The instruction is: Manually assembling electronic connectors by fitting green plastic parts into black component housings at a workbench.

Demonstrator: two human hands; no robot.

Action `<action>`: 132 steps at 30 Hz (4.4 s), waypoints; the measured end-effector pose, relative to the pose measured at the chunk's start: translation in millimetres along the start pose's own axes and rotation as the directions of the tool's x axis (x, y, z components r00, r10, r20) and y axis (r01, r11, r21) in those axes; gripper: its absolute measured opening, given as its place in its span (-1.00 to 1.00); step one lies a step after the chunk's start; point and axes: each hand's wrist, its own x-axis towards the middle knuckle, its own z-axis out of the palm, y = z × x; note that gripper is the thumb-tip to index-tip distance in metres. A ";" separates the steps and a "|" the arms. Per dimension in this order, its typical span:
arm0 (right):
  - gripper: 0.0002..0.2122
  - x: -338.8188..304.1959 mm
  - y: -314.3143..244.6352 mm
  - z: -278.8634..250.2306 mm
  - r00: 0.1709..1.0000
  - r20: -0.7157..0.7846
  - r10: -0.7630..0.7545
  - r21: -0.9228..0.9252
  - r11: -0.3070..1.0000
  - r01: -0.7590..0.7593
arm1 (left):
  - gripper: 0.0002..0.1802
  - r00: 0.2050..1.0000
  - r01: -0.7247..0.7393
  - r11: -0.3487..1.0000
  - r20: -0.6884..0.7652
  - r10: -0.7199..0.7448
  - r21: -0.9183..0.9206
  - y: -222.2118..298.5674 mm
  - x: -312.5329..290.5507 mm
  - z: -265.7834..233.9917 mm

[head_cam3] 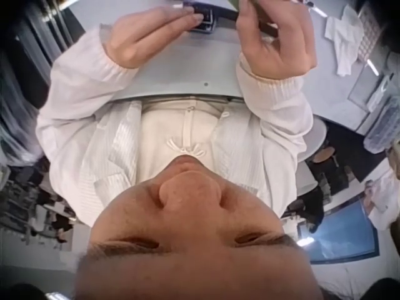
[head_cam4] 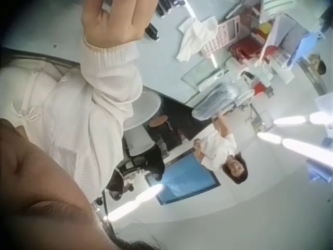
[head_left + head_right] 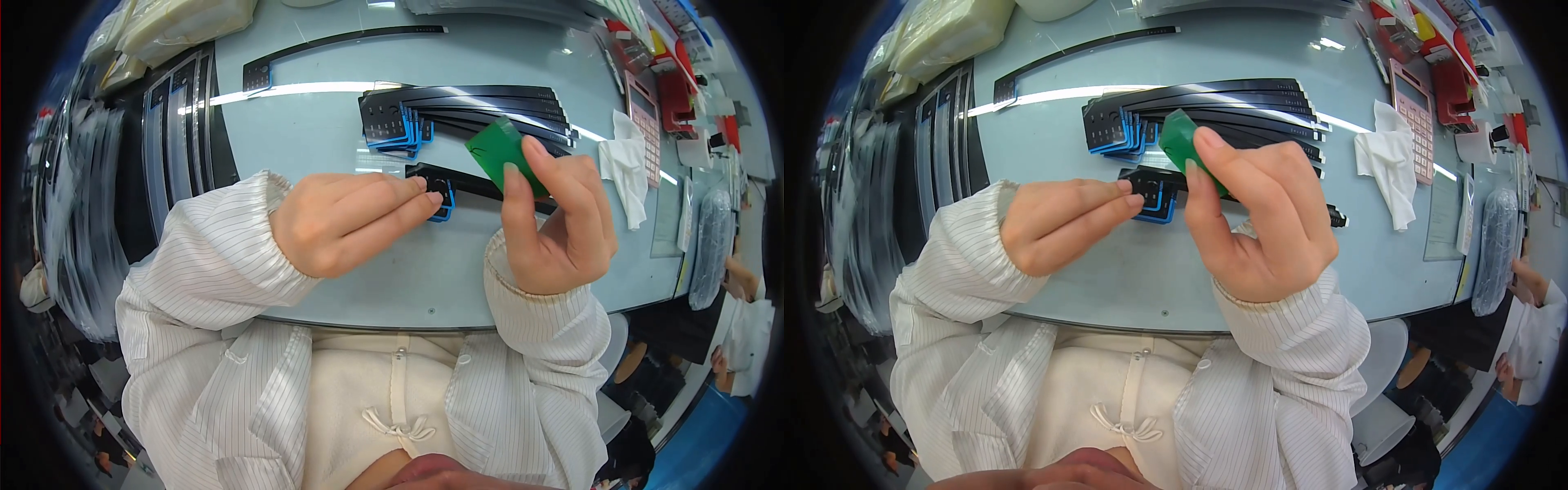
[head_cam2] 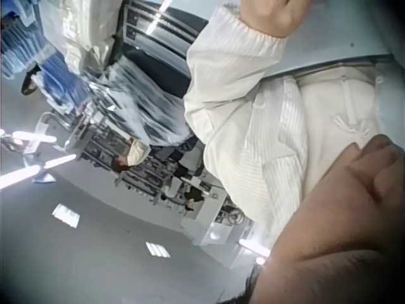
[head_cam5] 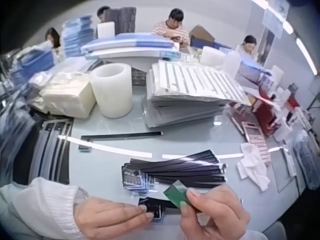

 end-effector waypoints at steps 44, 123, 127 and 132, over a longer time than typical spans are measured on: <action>-0.67 -9.5 2.0 18.9 0.968 0.240 0.071 0.038 0.996 -0.083 | -0.77 0.995 -0.026 0.981 0.095 0.008 0.190 3.2 -5.3 17.8; -0.69 -10.1 4.6 20.5 0.975 0.220 0.027 0.039 0.999 -0.037 | -0.83 0.996 -0.052 0.971 0.082 0.033 0.233 2.0 -4.7 19.5; -0.70 -8.5 0.9 15.0 0.957 0.285 0.056 0.026 0.997 -0.066 | -0.81 0.997 -0.043 0.970 0.080 0.025 0.241 1.9 -5.1 19.5; -0.72 -7.4 -0.3 12.1 0.950 0.307 0.055 0.008 0.998 -0.060 | -0.81 0.997 -0.027 0.972 0.076 0.010 0.232 2.0 -6.2 20.2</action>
